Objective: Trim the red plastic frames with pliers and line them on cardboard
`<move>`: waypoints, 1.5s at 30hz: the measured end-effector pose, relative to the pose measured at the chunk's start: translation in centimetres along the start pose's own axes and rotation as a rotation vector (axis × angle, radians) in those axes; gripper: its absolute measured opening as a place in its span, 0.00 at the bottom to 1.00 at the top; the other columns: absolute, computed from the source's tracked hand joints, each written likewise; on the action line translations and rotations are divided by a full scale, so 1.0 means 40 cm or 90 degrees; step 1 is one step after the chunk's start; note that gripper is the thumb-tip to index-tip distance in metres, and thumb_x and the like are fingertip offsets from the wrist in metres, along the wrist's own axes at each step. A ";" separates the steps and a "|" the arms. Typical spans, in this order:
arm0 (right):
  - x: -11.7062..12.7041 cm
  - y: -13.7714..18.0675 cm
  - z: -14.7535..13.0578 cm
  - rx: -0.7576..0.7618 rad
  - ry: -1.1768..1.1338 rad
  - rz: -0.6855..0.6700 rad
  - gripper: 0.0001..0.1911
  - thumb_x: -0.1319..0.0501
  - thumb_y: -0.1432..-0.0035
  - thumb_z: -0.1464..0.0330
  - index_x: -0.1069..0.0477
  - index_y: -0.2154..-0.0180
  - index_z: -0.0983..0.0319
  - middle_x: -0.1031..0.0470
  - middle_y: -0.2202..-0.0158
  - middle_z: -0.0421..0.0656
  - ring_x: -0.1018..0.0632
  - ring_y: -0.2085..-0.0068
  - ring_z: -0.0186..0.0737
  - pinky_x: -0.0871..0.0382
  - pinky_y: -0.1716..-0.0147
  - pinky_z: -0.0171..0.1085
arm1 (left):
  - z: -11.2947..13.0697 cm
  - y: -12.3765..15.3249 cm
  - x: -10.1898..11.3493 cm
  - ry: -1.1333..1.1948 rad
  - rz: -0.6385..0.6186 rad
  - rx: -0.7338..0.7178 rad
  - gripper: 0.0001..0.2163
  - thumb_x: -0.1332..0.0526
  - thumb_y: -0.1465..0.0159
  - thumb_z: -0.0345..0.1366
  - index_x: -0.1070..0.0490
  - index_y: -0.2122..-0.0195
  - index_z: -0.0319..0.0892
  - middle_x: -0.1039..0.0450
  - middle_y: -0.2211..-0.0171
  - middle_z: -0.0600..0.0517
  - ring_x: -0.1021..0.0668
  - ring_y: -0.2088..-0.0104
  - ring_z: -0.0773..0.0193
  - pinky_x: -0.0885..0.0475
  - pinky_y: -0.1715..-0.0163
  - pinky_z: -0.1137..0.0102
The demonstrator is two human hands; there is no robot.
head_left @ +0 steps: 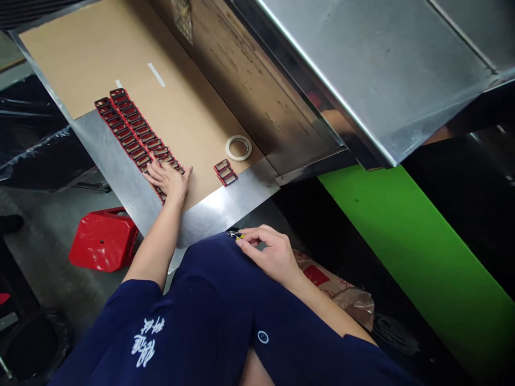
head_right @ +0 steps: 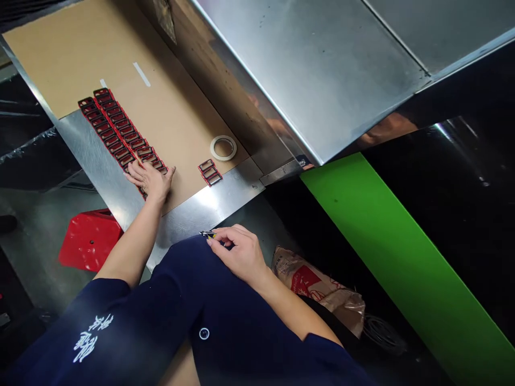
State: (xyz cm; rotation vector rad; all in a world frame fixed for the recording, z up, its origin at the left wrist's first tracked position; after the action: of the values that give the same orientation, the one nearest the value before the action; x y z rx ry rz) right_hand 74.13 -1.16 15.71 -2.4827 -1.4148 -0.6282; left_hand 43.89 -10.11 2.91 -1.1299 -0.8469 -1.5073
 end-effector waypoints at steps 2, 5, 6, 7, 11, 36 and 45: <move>-0.004 -0.001 0.009 0.010 -0.005 -0.013 0.07 0.32 0.38 0.69 0.24 0.70 0.61 0.19 0.61 0.43 0.23 0.67 0.35 0.27 0.68 0.34 | 0.061 0.005 -0.026 0.027 -0.087 -0.206 0.24 0.39 0.35 0.43 0.33 0.41 0.36 0.48 0.30 0.33 0.50 0.28 0.40 0.58 0.30 0.41; -0.013 -0.002 0.018 0.028 0.008 -0.049 0.08 0.30 0.41 0.71 0.25 0.72 0.61 0.19 0.60 0.42 0.23 0.66 0.35 0.28 0.68 0.33 | 0.165 0.018 -0.094 0.016 -0.291 -0.508 0.24 0.45 0.36 0.30 0.31 0.38 0.43 0.47 0.28 0.42 0.45 0.29 0.45 0.49 0.31 0.46; -0.015 -0.001 0.020 0.029 0.012 -0.057 0.08 0.30 0.42 0.72 0.25 0.72 0.61 0.19 0.61 0.41 0.23 0.66 0.35 0.28 0.68 0.33 | 0.191 0.015 -0.116 0.004 -0.331 -0.560 0.25 0.45 0.36 0.29 0.31 0.37 0.43 0.46 0.28 0.43 0.44 0.29 0.45 0.48 0.32 0.46; -0.015 0.000 0.021 0.028 0.014 -0.059 0.08 0.29 0.43 0.73 0.25 0.72 0.61 0.19 0.61 0.40 0.23 0.65 0.35 0.29 0.68 0.32 | 0.212 0.008 -0.133 -0.006 -0.356 -0.587 0.24 0.46 0.36 0.28 0.30 0.38 0.43 0.44 0.29 0.42 0.42 0.30 0.45 0.46 0.32 0.46; -0.011 0.005 0.031 0.015 0.021 -0.047 0.08 0.29 0.44 0.74 0.25 0.72 0.61 0.19 0.61 0.40 0.23 0.66 0.34 0.29 0.68 0.32 | 0.237 -0.041 -0.146 0.001 -0.355 -0.577 0.17 0.46 0.34 0.30 0.24 0.48 0.37 0.39 0.31 0.39 0.42 0.30 0.44 0.45 0.32 0.46; -0.058 -0.055 -0.105 0.272 -0.089 -0.264 0.03 0.30 0.39 0.72 0.22 0.66 0.60 0.18 0.60 0.42 0.20 0.48 0.45 0.23 0.46 0.44 | 0.005 0.454 0.263 0.811 -0.673 0.247 0.32 0.38 0.45 0.69 0.30 0.72 0.39 0.29 0.76 0.53 0.28 0.76 0.66 0.32 0.71 0.69; -0.085 -0.062 -0.077 0.046 -0.278 -0.319 0.08 0.27 0.41 0.64 0.20 0.69 0.61 0.18 0.61 0.45 0.17 0.58 0.41 0.21 0.50 0.41 | -0.023 0.438 0.251 0.636 -0.678 0.053 0.34 0.47 0.40 0.71 0.29 0.70 0.39 0.27 0.73 0.50 0.26 0.73 0.64 0.31 0.71 0.68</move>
State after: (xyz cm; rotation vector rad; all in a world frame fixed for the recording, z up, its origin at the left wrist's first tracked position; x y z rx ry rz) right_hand 69.70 -3.70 16.79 -2.2992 -2.2082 -0.0957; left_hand 60.40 -18.07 11.45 0.3456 -0.7621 -2.4887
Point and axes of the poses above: each hand's wrist, its own y-axis away from the middle knuckle, its own x-axis out of the back of the hand, z = x × y, the point moved 4 cm from there along -y, towards the middle knuckle
